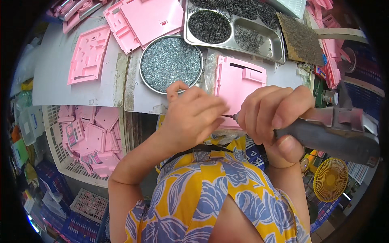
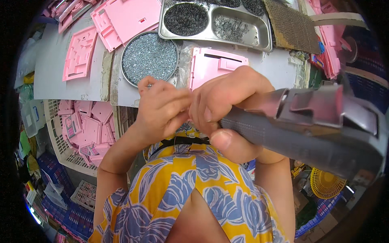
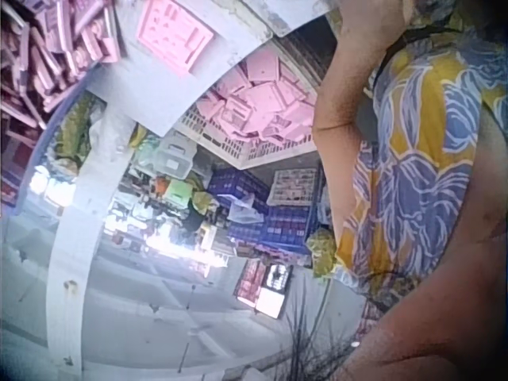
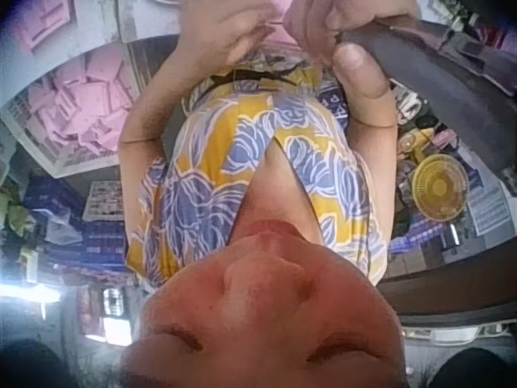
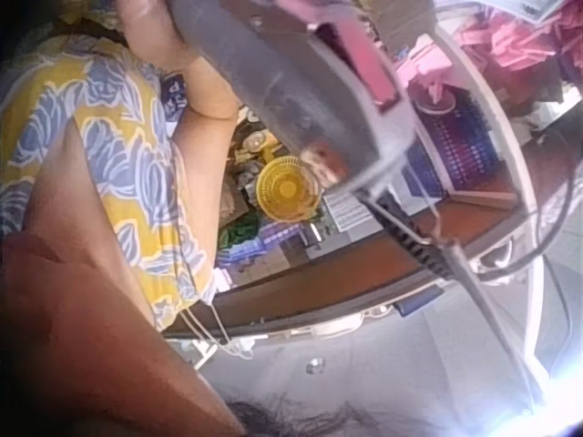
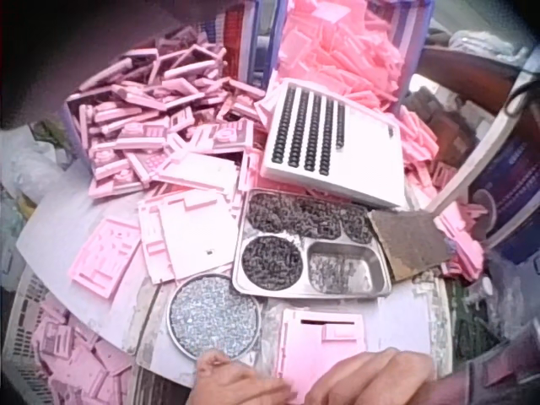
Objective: Assembling the internal components of a pink toy device by soldering wires and fastening screws with an electric screwdriver.
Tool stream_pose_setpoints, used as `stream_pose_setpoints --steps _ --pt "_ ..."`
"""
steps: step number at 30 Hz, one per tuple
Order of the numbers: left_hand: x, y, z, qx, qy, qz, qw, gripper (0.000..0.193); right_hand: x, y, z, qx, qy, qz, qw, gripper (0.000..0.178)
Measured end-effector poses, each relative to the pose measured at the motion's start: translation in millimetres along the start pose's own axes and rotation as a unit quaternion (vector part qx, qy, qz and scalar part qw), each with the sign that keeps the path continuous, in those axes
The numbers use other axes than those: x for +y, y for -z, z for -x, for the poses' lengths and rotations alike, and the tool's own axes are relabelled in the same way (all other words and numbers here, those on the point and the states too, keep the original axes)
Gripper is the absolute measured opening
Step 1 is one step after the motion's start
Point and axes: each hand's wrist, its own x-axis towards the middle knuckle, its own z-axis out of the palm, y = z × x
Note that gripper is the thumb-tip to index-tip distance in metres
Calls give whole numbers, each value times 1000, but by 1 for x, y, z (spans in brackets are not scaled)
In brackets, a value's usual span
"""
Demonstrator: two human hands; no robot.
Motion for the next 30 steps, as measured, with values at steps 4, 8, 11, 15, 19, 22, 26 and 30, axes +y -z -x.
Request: stream_pose_setpoints --steps 4,8,11,15,19,22,26,30 --pt "-9 -4 5 -114 -21 -106 988 29 14 9 19 -72 -7 -38 997 26" --pt "-12 -8 11 -90 2 -95 991 36 27 9 29 -110 2 28 994 22" --pt "-14 -10 13 -77 7 -87 993 34 41 10 30 -144 65 74 985 20" --pt "-13 -12 11 -84 9 -80 993 32 48 7 29 -169 113 88 975 19" --pt "-17 -15 -7 -63 1 -32 997 25 55 13 24 -194 109 74 972 23" --pt "-25 -42 -50 40 -12 -79 996 25 33 9 16 -142 49 29 988 28" --pt "-21 -104 -104 36 -115 -233 965 22 -35 15 1 -44 41 -174 983 32" --pt "13 -38 -87 29 -144 -111 983 31 -84 54 -4 -213 106 -247 939 30"
